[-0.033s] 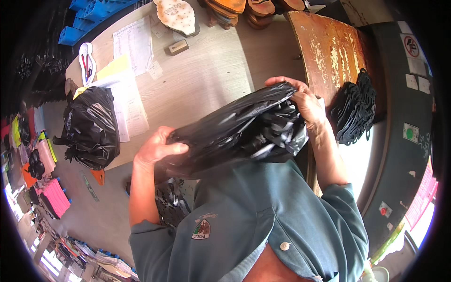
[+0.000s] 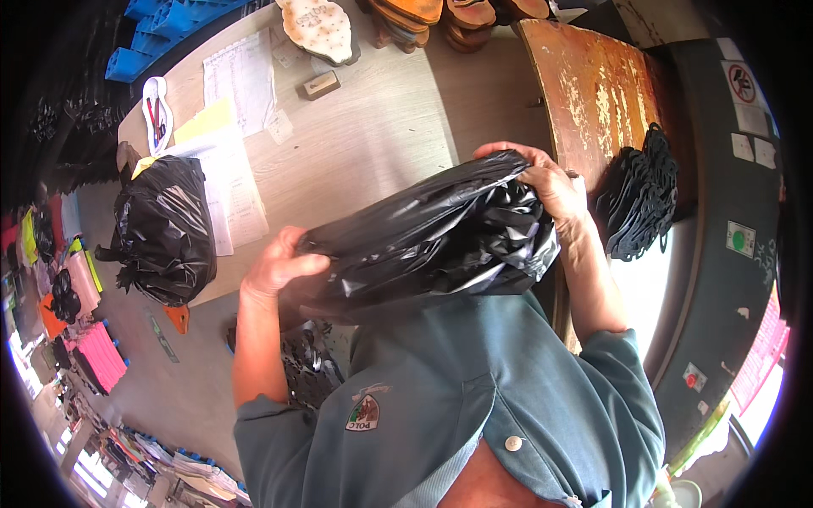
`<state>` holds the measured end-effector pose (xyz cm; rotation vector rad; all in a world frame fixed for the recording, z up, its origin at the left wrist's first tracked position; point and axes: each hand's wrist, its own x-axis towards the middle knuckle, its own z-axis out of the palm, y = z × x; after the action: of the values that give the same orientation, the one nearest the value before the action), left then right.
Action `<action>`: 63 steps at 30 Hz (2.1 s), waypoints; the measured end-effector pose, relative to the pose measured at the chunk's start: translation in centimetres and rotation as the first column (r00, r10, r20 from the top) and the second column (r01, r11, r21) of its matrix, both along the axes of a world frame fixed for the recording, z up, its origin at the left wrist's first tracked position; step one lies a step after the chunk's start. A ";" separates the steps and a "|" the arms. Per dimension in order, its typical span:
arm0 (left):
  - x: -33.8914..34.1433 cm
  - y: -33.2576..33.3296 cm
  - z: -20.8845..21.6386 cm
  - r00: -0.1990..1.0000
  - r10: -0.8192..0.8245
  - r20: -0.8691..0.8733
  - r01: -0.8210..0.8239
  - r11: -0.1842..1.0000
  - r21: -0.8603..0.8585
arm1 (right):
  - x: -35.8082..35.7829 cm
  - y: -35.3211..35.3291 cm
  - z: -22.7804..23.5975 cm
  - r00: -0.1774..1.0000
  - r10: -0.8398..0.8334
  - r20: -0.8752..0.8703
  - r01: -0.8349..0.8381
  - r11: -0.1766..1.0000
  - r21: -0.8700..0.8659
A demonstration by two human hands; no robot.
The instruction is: The person unpacks black rubber sandals from a plastic bag, places them on a table, and then uses a wooden template and a cutting tool to cut shapes from a large black rubber sheet. The person repeatedly aligns the template and cuts out multiple identical pieces.
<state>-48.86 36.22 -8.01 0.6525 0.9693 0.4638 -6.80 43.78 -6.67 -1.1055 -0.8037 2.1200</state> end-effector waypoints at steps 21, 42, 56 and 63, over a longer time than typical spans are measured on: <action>12.2 8.6 0.3 0.555 0.769 0.318 -0.799 0.599 -0.056 | -10.3 -3.2 -5.5 0.853 0.070 0.517 -0.312 0.863 0.397; 6.0 1.4 -19.3 0.504 0.621 -0.600 -0.411 0.784 0.466 | -16.9 -0.1 -5.8 0.803 -0.192 0.564 -0.569 0.033 0.822; 9.1 0.8 -15.6 0.758 0.630 -0.171 -0.613 0.777 0.146 | -14.1 -1.7 -16.8 0.304 -0.178 0.936 -0.898 0.274 0.344; 6.6 5.5 -10.6 0.616 0.781 -0.101 -0.670 0.587 0.455 | -15.2 -0.8 -18.5 0.237 -0.037 0.971 -0.918 0.320 0.236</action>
<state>-42.27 41.73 -18.58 0.6459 1.4571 1.3710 -21.96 42.99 -25.20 -1.3721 -2.8065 0.8332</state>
